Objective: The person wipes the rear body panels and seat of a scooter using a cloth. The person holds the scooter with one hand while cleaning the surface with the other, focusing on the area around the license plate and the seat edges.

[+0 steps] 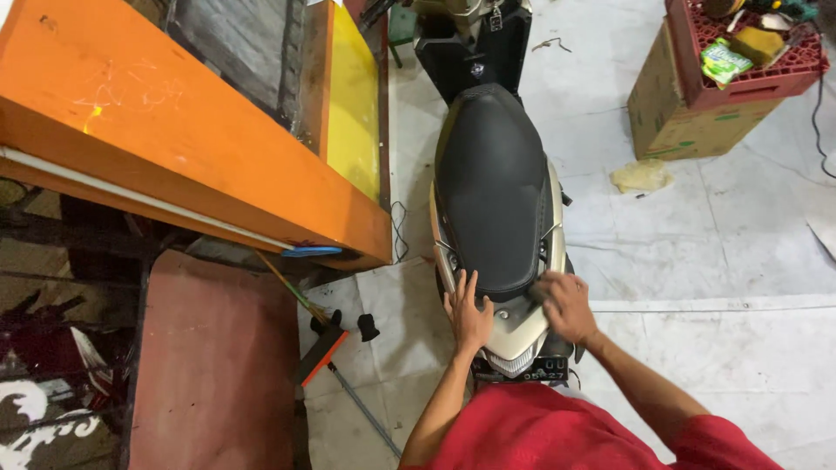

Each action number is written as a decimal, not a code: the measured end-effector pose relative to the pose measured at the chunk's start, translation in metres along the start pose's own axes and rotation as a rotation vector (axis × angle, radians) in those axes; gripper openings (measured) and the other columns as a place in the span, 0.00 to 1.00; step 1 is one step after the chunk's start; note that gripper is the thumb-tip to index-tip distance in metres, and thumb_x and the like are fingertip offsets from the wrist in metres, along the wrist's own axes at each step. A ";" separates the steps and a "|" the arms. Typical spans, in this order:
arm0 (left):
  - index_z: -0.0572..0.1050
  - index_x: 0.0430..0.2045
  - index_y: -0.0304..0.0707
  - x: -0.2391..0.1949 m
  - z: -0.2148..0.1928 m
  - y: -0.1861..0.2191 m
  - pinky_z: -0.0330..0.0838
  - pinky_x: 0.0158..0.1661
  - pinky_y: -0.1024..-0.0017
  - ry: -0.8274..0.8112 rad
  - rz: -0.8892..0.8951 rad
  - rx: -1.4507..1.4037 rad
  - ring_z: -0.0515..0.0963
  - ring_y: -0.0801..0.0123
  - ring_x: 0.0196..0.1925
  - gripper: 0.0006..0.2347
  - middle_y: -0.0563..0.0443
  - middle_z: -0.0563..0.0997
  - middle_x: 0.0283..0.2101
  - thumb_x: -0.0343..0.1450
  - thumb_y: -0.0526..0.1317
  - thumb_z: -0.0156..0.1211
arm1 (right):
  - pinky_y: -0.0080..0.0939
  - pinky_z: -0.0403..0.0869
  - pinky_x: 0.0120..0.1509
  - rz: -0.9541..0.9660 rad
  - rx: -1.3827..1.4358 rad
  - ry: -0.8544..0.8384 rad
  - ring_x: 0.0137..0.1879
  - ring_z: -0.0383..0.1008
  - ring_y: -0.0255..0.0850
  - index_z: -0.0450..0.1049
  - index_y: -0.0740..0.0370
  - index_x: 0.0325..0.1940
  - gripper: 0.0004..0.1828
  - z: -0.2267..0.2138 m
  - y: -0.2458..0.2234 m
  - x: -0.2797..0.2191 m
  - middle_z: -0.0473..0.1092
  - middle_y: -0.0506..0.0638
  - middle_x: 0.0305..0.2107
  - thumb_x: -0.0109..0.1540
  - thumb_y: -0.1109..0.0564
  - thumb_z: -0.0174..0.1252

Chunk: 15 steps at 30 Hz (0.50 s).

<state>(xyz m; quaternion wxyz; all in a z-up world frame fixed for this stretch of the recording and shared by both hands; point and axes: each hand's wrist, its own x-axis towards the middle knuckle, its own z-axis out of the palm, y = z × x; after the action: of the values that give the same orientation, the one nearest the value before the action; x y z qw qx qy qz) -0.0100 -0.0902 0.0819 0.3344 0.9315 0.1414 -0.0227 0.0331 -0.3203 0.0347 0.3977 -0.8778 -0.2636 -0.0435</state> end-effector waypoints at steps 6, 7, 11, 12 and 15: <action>0.62 0.69 0.49 0.002 0.001 0.002 0.35 0.74 0.52 0.003 -0.021 -0.019 0.56 0.58 0.77 0.27 0.50 0.56 0.76 0.72 0.40 0.55 | 0.56 0.61 0.74 0.206 0.186 0.057 0.68 0.61 0.63 0.66 0.66 0.62 0.25 0.000 0.047 0.056 0.62 0.66 0.63 0.63 0.52 0.48; 0.62 0.69 0.48 0.001 0.000 0.003 0.36 0.74 0.52 -0.002 -0.027 -0.018 0.57 0.59 0.77 0.27 0.50 0.56 0.76 0.71 0.40 0.56 | 0.57 0.59 0.74 0.178 0.143 0.069 0.69 0.58 0.67 0.64 0.69 0.62 0.25 0.006 0.057 0.061 0.60 0.70 0.63 0.63 0.54 0.50; 0.63 0.69 0.48 0.007 -0.001 0.002 0.37 0.74 0.52 0.029 -0.015 0.003 0.56 0.57 0.76 0.27 0.48 0.57 0.75 0.71 0.40 0.57 | 0.58 0.60 0.73 0.263 0.077 0.093 0.68 0.59 0.67 0.64 0.68 0.63 0.26 0.017 0.059 0.080 0.61 0.71 0.61 0.62 0.54 0.51; 0.64 0.68 0.48 0.003 -0.002 0.003 0.38 0.74 0.52 0.036 -0.002 0.008 0.57 0.57 0.76 0.26 0.49 0.58 0.76 0.72 0.41 0.57 | 0.58 0.61 0.73 0.337 0.089 0.113 0.67 0.60 0.67 0.64 0.67 0.64 0.26 0.016 0.052 0.076 0.62 0.70 0.61 0.63 0.54 0.51; 0.64 0.69 0.48 -0.009 0.000 0.000 0.39 0.74 0.52 0.036 -0.003 0.001 0.58 0.57 0.76 0.26 0.48 0.58 0.76 0.73 0.41 0.56 | 0.58 0.62 0.72 0.489 0.098 0.104 0.66 0.61 0.66 0.63 0.66 0.66 0.27 0.015 0.020 0.054 0.62 0.70 0.59 0.65 0.53 0.51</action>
<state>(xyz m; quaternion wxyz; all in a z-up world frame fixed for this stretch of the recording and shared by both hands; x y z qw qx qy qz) -0.0181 -0.0927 0.0832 0.3311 0.9317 0.1490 -0.0065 0.0876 -0.2971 0.0261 0.4514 -0.8917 -0.0247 0.0216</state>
